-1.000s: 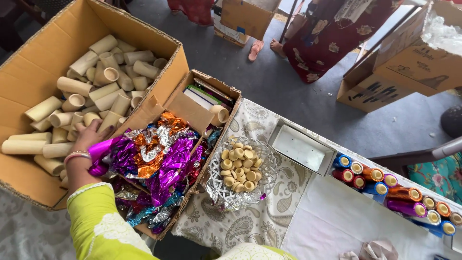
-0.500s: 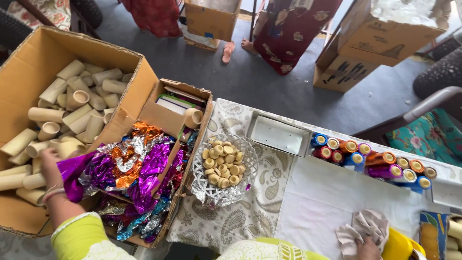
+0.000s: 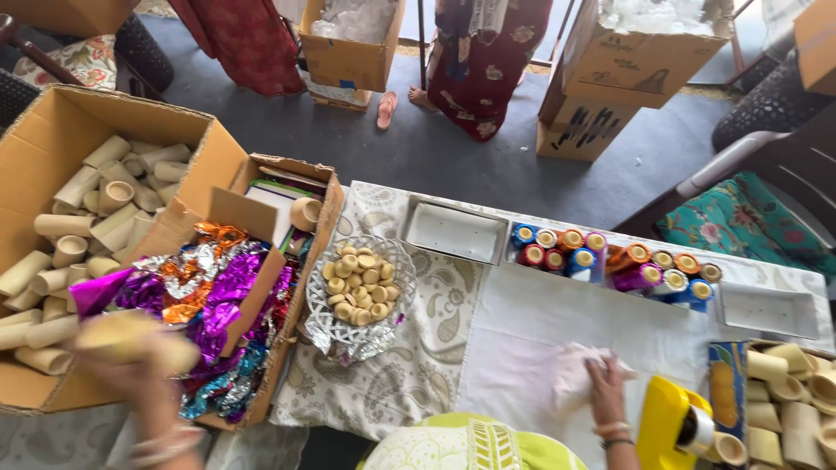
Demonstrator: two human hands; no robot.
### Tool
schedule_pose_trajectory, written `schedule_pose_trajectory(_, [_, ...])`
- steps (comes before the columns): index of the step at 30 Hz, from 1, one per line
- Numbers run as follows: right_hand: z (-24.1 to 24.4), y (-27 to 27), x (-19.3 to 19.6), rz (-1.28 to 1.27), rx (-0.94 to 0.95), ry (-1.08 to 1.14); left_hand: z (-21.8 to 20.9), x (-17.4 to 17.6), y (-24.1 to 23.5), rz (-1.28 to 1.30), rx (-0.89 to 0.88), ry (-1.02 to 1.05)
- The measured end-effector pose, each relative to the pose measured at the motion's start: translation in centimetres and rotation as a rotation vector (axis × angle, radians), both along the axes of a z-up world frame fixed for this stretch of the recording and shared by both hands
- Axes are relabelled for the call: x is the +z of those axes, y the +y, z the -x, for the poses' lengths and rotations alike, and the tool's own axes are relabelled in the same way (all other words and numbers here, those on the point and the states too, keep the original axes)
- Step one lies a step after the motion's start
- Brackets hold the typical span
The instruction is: The person wraps small wooden candle holders with shiny metallic foil. They pick up a candle holder, wrap it with red foil, secure it with tape, and place it in a tray. They repeat the process with orange foil.
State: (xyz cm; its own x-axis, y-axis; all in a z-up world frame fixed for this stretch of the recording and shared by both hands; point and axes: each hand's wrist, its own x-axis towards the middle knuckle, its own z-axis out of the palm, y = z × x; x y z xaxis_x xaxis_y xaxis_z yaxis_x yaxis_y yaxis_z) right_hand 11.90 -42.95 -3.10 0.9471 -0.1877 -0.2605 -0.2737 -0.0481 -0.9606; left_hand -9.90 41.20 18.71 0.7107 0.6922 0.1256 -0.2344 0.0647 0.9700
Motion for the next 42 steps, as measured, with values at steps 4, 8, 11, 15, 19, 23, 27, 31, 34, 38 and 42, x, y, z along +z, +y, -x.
schedule_pose_trajectory(4, [-1.3,7.8,5.3,-0.13,0.16,-0.106,-10.0,-3.5,-24.1,-0.145,-0.407,0.078])
schedule_pose_trajectory(8, [-0.5,15.7,11.4,-0.232,0.4,-0.214,-15.6,-1.2,-39.6,-0.498,-0.645,0.205])
schedule_pose_trajectory(11, [1.0,18.4,15.4,-0.14,0.501,-0.233,-17.9,-1.3,-44.5,-0.76,-0.657,0.346])
schedule_pose_trajectory(15, [2.4,18.1,18.4,0.121,0.523,-0.426,-19.1,-1.2,-45.1,-0.92,-0.844,0.123])
schedule_pose_trajectory(19, [3.5,17.3,17.5,0.227,0.511,-0.502,-19.6,-3.1,-45.2,-0.865,-1.112,0.219])
schedule_pose_trajectory(23, [3.9,17.9,19.5,0.22,0.551,-0.576,-18.4,-3.8,-45.5,-0.808,-0.914,-0.097])
schedule_pose_trajectory(27, [3.8,16.6,14.6,-0.221,0.586,-0.419,-18.3,1.1,-45.6,-0.515,-1.162,0.281])
schedule_pose_trajectory(31, [3.4,15.6,15.3,-0.232,0.615,-0.481,-18.3,-1.1,-45.7,0.02,-1.435,0.017])
schedule_pose_trajectory(34, [2.9,16.6,20.0,0.152,0.712,-0.764,-17.4,1.1,-45.8,-0.284,-1.265,0.24])
schedule_pose_trajectory(38, [1.9,17.9,20.0,0.355,0.693,-0.647,-17.2,0.7,-46.0,-1.069,-0.889,0.17])
schedule_pose_trajectory(42, [-0.2,16.9,16.8,-0.229,0.533,-0.225,-17.9,-4.3,-46.1,-1.169,-0.64,0.004])
